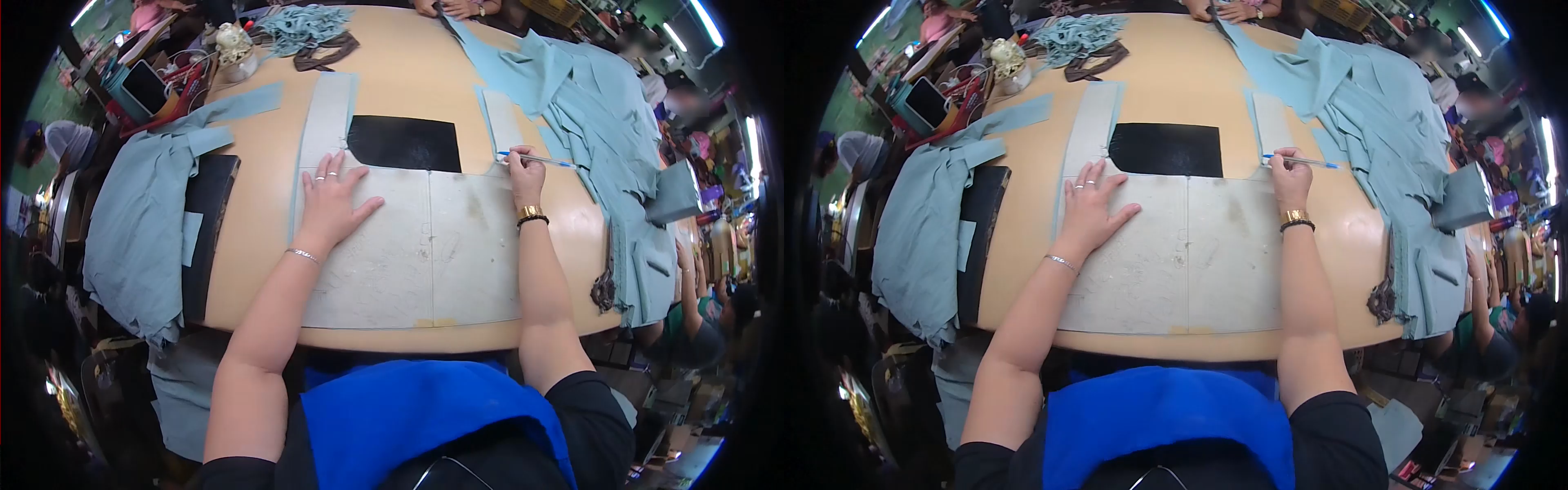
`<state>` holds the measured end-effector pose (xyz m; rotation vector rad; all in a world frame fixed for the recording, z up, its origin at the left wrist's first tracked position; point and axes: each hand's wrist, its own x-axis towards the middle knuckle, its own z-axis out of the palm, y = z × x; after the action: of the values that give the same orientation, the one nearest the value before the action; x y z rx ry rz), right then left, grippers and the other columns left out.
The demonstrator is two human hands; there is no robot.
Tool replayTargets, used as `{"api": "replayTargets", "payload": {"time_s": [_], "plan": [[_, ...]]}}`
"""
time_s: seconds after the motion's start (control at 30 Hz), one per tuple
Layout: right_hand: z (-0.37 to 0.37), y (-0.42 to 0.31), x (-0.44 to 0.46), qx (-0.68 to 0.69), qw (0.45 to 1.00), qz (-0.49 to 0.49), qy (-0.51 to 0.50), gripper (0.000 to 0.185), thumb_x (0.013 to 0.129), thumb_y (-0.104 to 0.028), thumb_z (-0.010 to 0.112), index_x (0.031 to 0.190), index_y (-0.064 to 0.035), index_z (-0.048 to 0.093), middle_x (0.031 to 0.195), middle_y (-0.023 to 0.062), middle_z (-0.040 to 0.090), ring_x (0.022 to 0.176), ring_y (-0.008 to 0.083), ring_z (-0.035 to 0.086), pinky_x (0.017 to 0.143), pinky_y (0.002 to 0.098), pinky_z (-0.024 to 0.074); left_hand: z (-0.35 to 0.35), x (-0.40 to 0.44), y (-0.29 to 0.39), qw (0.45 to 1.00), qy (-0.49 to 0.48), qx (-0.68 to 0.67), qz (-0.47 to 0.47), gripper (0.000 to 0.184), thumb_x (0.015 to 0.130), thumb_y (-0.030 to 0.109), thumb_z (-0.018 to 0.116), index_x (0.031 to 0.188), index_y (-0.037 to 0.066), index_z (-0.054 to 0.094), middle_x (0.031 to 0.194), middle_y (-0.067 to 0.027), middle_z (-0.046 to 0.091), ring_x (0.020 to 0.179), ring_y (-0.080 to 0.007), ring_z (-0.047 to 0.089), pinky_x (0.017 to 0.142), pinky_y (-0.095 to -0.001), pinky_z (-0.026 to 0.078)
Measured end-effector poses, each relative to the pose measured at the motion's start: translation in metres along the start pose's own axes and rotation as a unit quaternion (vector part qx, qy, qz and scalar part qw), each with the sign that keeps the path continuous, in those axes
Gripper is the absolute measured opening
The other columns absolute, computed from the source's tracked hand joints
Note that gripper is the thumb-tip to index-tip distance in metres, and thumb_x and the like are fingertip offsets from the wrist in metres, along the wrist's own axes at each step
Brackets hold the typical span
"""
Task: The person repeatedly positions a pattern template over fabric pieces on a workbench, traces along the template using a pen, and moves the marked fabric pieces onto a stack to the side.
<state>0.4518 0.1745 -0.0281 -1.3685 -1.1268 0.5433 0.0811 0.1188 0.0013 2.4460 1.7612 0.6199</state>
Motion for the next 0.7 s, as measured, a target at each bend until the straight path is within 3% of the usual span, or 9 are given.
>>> {"api": "replayTargets", "payload": {"time_s": [0.03,0.17,0.3,0.4,0.7], "plan": [[0.007,-0.006,-0.002,0.061,0.998,0.012,0.003,0.004,0.084,-0.007,0.062,0.085,-0.0028,0.063,0.073,0.0036,0.067,0.066,0.0088,0.061,0.060,0.0225,0.0479,0.000,0.000,0.001,1.000,-0.008,0.012,-0.016,0.065,0.079,0.055,0.068,0.126,0.012,0.055,0.144,-0.0167,0.041,0.138,-0.0333,0.032,0.110,-0.0609,0.022],[0.079,-0.047,-0.020,0.076,0.994,-0.007,-0.081,0.006,0.086,-0.009,0.062,0.087,-0.0029,0.063,0.076,0.0035,0.067,0.065,0.0075,0.059,0.060,0.0222,0.0477,0.007,0.000,-0.003,1.000,-0.008,-0.002,-0.028,0.072,0.077,0.060,0.067,0.130,0.014,0.051,0.147,-0.0154,0.038,0.140,-0.0329,0.028,0.109,-0.0641,0.020],[0.155,-0.083,-0.041,-0.025,0.976,-0.048,-0.210,0.015,0.079,-0.018,0.067,0.081,-0.0036,0.066,0.065,0.0023,0.063,0.060,0.0072,0.055,0.056,0.0255,0.0458,0.006,0.001,-0.003,1.000,-0.010,-0.003,-0.029,0.073,0.077,0.060,0.067,0.130,0.013,0.050,0.146,-0.0152,0.039,0.141,-0.0328,0.028,0.109,-0.0645,0.020],[0.203,-0.074,-0.050,0.025,0.964,-0.056,-0.257,0.015,0.077,-0.018,0.066,0.081,-0.0028,0.065,0.062,0.0057,0.061,0.057,0.0094,0.055,0.055,0.0257,0.0462,0.002,0.002,0.000,0.999,-0.021,0.000,-0.033,0.073,0.077,0.061,0.067,0.129,0.012,0.051,0.146,-0.0154,0.039,0.140,-0.0328,0.028,0.109,-0.0650,0.020],[0.207,-0.090,-0.055,-0.041,0.947,-0.070,-0.310,0.016,0.079,-0.018,0.066,0.083,-0.0019,0.064,0.064,0.0080,0.064,0.057,0.0126,0.061,0.057,0.0277,0.0498,0.004,0.002,-0.001,1.000,-0.005,0.008,-0.025,0.078,0.076,0.064,0.065,0.130,0.009,0.050,0.145,-0.0170,0.040,0.139,-0.0321,0.030,0.108,-0.0658,0.021]]}}
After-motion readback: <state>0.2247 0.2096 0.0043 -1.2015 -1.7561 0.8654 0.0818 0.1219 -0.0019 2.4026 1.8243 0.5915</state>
